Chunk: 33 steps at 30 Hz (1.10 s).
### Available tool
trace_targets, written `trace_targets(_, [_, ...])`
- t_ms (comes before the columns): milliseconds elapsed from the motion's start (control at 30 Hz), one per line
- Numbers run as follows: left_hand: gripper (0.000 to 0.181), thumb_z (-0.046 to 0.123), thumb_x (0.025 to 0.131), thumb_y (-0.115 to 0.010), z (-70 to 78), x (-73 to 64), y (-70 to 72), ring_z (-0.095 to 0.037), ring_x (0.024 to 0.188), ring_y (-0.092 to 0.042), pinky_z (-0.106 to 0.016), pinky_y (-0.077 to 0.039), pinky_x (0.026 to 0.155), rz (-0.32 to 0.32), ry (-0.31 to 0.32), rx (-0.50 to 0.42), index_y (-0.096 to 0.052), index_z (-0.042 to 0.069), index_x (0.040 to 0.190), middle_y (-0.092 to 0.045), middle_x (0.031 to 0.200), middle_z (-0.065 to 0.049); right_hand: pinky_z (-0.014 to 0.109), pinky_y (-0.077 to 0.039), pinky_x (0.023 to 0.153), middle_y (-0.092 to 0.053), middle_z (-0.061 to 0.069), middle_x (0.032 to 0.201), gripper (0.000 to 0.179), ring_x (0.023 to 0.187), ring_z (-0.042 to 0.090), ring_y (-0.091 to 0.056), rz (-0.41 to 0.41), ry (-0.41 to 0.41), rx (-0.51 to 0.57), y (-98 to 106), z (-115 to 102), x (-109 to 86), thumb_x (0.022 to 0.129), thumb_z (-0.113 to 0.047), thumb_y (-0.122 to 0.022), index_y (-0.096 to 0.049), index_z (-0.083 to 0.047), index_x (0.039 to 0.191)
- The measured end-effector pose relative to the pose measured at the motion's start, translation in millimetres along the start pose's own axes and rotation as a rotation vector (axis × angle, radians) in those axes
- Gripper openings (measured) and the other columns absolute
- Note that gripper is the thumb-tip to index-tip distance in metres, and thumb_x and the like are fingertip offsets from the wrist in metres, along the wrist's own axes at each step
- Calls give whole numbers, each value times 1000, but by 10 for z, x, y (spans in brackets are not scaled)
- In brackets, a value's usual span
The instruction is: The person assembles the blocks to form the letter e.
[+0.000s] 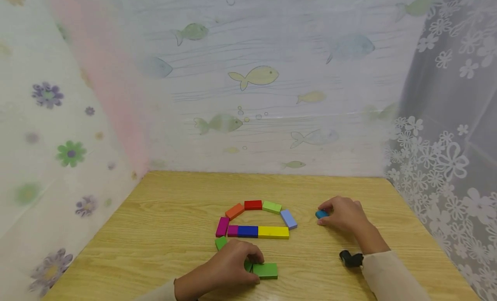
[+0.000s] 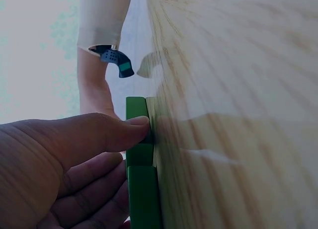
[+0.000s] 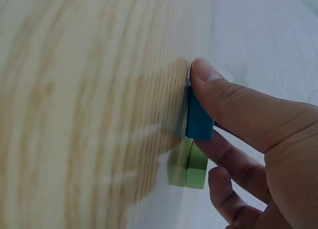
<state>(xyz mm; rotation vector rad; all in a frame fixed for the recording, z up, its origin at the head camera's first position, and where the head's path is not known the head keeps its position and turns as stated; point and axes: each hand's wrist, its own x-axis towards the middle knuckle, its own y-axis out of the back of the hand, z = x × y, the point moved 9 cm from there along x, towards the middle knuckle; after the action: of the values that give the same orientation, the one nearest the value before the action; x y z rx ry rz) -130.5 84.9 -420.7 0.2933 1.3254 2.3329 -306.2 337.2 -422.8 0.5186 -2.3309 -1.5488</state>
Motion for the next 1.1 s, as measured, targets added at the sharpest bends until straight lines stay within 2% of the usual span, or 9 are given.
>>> trace_targets(200, [29, 26, 76, -93, -9, 1, -3, 12, 86, -58, -17, -51, 81, 0, 12, 0, -78, 24, 101, -70, 93, 24, 63, -41, 86, -76, 0, 113, 47, 94, 23, -66, 18, 7, -14, 30, -43, -24, 81, -50, -86, -79, -23, 119])
trace_targets(400, [28, 26, 77, -93, -11, 10, -13, 12, 84, -58, -16, -51, 80, 3, 3, 7, -78, 23, 100, -70, 91, 23, 56, -45, 80, -74, -11, 99, 48, 89, 18, -63, 35, 46, -33, 29, -138, -70, 78, -51, -87, -80, -23, 116])
trace_targets(667, [27, 27, 77, -93, -3, 10, -6, 12, 83, -57, -15, -50, 79, 2, -2, 16, -78, 24, 100, -70, 90, 23, 61, -44, 83, -73, -17, 93, 47, 88, 15, -62, 23, 66, -30, 19, -265, -157, 74, -55, -88, -81, -25, 110])
trace_targets(767, [27, 27, 78, -92, -8, 10, -8, 12, 83, -57, -15, -50, 79, 3, 0, 14, -78, 24, 100, -70, 90, 23, 54, -48, 81, -73, -17, 93, 46, 87, 14, -62, 14, 85, -24, 11, -322, -193, 74, -55, -88, -81, -26, 109])
trace_targets(867, [26, 28, 78, -92, -10, 11, -11, 12, 84, -58, -16, -50, 81, 2, -1, 14, -79, 24, 100, -70, 90, 24, 41, -51, 75, -73, -18, 92, 44, 86, 11, -62, 19, 114, -18, -5, -387, -230, 73, -55, -89, -81, -28, 106])
trace_targets(967, [24, 28, 79, -91, -9, 8, -12, 12, 85, -58, -17, -50, 83, -1, -2, 13, -80, 25, 100, -71, 91, 25, 31, -50, 71, -72, -20, 90, 43, 84, 8, -62, 33, 151, -3, -19, -468, -269, 72, -54, -90, -82, -27, 104])
trace_targets(1100, [23, 28, 80, -91, -7, 1, -12, 11, 86, -58, -17, -49, 83, -2, -4, 22, -81, 26, 100, -71, 92, 26, 25, -49, 69, -72, -20, 92, 44, 81, 3, -61, 17, 192, 19, -55, -584, -323, 71, -54, -90, -82, -25, 104])
